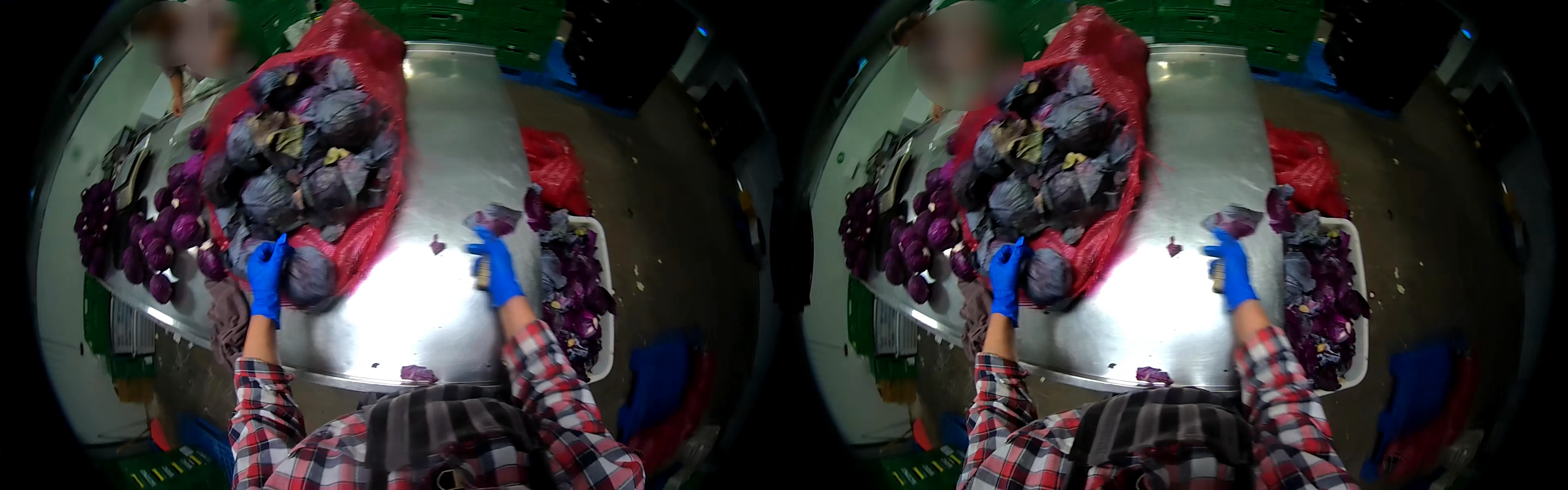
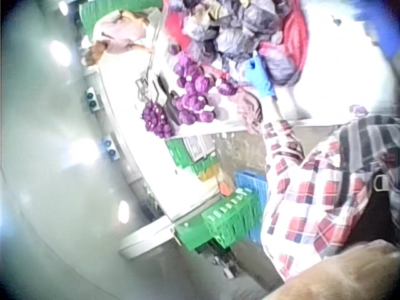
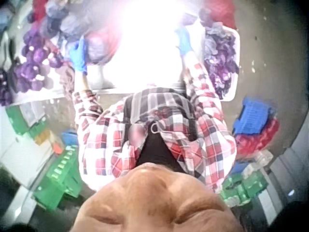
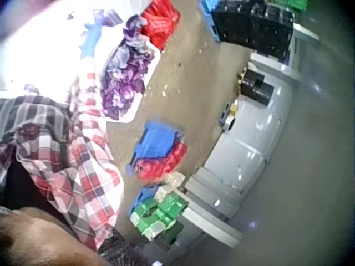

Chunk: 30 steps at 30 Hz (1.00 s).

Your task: The person peels and trims the outer leaves of red cabbages by hand and with a knife, discarding waste into a bin and placing cleaned cabbages into a container.

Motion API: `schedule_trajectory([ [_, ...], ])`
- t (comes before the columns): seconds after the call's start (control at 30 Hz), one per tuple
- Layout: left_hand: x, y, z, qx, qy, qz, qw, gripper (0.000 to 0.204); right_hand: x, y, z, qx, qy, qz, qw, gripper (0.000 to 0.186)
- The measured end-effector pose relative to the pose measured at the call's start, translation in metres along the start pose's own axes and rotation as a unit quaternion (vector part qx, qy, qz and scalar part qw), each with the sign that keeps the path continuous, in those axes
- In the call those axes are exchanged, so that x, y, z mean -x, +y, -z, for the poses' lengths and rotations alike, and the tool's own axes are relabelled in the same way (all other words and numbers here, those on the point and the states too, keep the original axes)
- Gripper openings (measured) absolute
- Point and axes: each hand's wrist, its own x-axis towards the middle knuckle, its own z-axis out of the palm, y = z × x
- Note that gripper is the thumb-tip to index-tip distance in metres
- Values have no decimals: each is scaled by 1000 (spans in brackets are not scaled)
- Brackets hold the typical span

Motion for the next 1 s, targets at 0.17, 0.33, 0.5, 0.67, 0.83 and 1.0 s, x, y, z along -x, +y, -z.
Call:
schedule_trajectory([
  [0.17,86,19,-37,81,24,-3,996,40,42,23,93,-28,105,144,983,36],
  [0.33,141,40,-21,81,-174,45,980,77,140,44,41,237,-167,31,957,22],
  [0.5,182,46,-57,-77,-194,-114,971,106,156,76,-26,348,-282,96,889,24],
  [0.67,205,61,-116,198,-219,53,954,107,153,93,-32,479,-177,267,817,20],
  [0.83,192,55,-137,-49,-182,-81,979,109,149,92,-11,500,-138,307,798,19],
  [1.0,189,75,-134,20,-228,-10,973,114,147,93,-11,524,-137,351,764,18],
])
